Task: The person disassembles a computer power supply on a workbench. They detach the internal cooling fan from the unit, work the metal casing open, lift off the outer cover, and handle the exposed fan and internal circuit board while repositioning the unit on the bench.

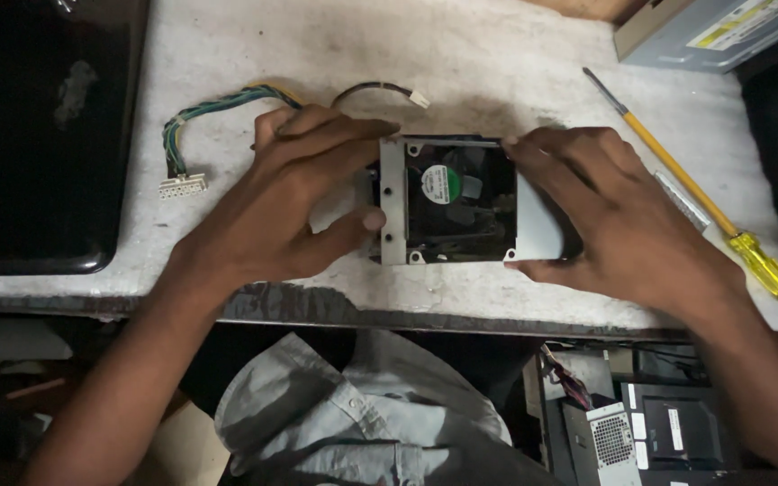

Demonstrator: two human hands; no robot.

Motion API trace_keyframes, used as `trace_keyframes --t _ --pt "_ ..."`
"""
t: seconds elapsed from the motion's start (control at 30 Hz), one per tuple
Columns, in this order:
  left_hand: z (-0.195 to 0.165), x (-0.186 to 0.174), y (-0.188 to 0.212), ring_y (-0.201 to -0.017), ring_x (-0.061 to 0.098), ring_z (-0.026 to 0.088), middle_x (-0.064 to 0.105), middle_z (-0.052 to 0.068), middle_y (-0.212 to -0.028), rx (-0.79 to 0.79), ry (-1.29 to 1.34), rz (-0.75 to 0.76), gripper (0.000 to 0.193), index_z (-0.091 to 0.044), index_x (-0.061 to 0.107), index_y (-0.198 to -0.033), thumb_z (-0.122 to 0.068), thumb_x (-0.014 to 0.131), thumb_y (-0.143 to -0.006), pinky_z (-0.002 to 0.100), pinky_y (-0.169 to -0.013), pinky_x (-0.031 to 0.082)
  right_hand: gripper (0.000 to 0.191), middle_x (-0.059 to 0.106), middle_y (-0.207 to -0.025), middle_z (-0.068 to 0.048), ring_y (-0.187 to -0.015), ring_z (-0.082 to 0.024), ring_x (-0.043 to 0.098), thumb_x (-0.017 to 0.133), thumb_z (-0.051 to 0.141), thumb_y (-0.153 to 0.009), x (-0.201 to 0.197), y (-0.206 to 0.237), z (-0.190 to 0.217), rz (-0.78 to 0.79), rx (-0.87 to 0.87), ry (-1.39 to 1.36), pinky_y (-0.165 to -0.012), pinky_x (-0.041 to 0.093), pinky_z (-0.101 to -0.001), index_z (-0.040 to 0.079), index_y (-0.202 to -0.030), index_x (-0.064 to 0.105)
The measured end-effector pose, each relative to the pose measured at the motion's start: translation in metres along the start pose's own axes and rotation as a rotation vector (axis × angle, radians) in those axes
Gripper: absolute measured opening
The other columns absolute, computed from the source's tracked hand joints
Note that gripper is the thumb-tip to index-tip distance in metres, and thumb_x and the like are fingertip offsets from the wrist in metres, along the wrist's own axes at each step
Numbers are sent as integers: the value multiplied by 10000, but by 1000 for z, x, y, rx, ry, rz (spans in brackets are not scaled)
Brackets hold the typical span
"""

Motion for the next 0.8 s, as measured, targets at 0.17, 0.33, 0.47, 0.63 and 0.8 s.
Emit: trace_keyframes --t 0.17,0.33,0.47,0.63,0.8 --pt "0 0 1 -1356 533 299 627 183 -1454 -14 17 0 589 36 623 -1389 -256 751 -893 429 -1107 302 1106 502 -1414 -158 -1233 -340 486 856 539 -602 8 -2 0 9 -10 -19 -1051 449 -471 32 -1500 457" --pt "2 -1 -2 -1317 544 298 630 194 -1429 -38 37 2 642 45 597 -1420 -267 756 -882 429 -1097 302 1111 527 -1404 -144 -1254 -327 495 874 527 -547 -2 -2 -1 -30 -42 -17 -1059 459 -443 51 -1475 492" --pt "0 -4 -1 -1328 549 308 638 198 -1422 -6 18 -9 622 35 607 -1397 -285 770 -890 436 -1109 303 1055 540 -1367 -138 -1234 -333 503 897 460 -541 -12 0 -1 -64 -53 -56 -1055 456 -460 48 -1435 515" --pt "1 -2 1 -1320 549 316 640 207 -1410 -13 20 -17 647 40 597 -1418 -292 774 -892 440 -1113 302 1081 525 -1394 -140 -1168 -337 489 907 438 -544 -6 2 -1 -31 -10 -20 -1019 448 -474 27 -1458 503" --pt "3 0 3 -1304 565 304 648 194 -1391 -30 22 -12 652 28 600 -1417 -313 784 -892 448 -1101 301 1181 504 -1414 -171 -1171 -343 477 889 527 -527 2 3 2 -21 -33 109 -1006 444 -475 15 -1508 476"
Point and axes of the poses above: each hand's wrist, its own y-axis away from the middle knuckle, its own x-axis out of the palm, z = x × y, the point moved 7 cm from there along -y, towards the middle knuckle
